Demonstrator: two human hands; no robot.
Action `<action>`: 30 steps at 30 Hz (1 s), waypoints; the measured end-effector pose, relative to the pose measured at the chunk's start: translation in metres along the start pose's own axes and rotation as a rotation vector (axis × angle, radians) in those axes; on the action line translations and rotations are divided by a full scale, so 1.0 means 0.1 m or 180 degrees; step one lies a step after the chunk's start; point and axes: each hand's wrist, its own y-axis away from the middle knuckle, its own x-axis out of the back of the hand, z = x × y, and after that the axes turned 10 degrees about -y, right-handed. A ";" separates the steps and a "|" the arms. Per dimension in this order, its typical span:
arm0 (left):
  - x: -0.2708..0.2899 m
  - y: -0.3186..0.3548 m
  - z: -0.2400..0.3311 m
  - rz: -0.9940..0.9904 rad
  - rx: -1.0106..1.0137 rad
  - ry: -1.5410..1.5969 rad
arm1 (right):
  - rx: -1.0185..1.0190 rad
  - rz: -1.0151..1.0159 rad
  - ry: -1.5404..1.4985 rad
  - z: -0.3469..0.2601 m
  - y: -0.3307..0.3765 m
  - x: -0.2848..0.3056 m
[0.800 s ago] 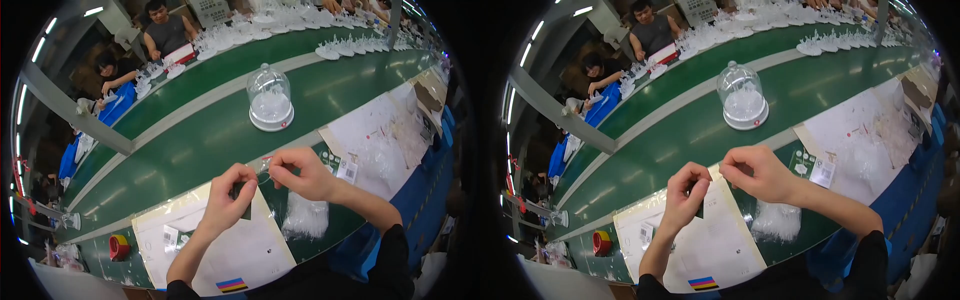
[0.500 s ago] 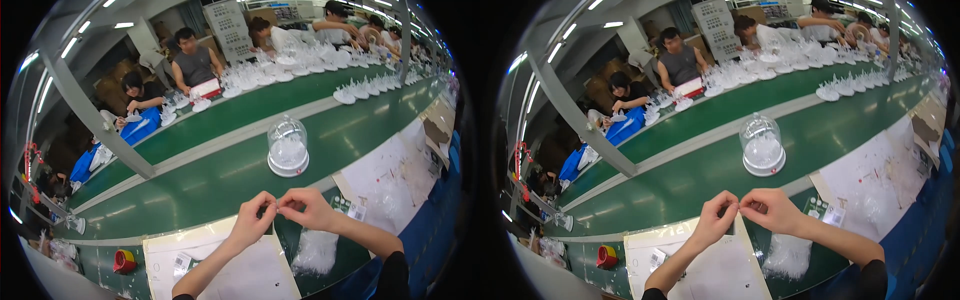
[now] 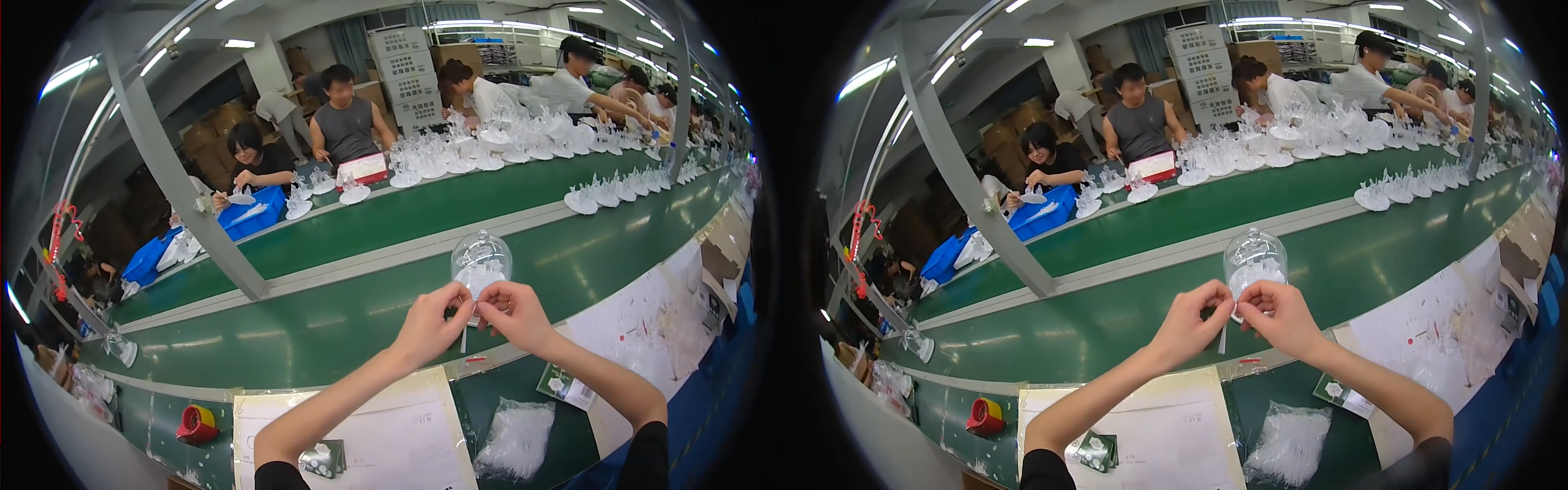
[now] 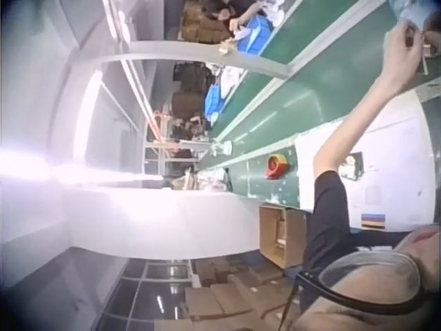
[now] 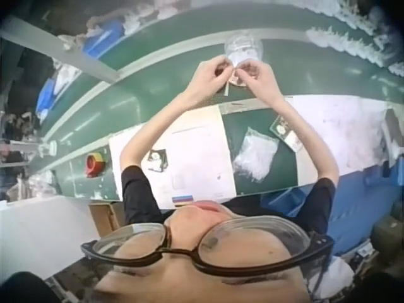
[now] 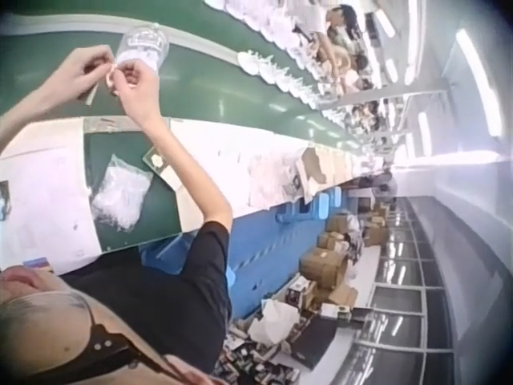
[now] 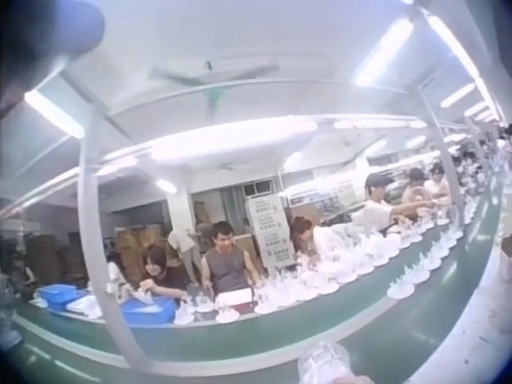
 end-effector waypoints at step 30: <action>-0.08 -1.21 -0.66 0.0723 -0.0192 -0.0551 | 0.1253 0.1011 0.1252 0.21 -1.11 0.29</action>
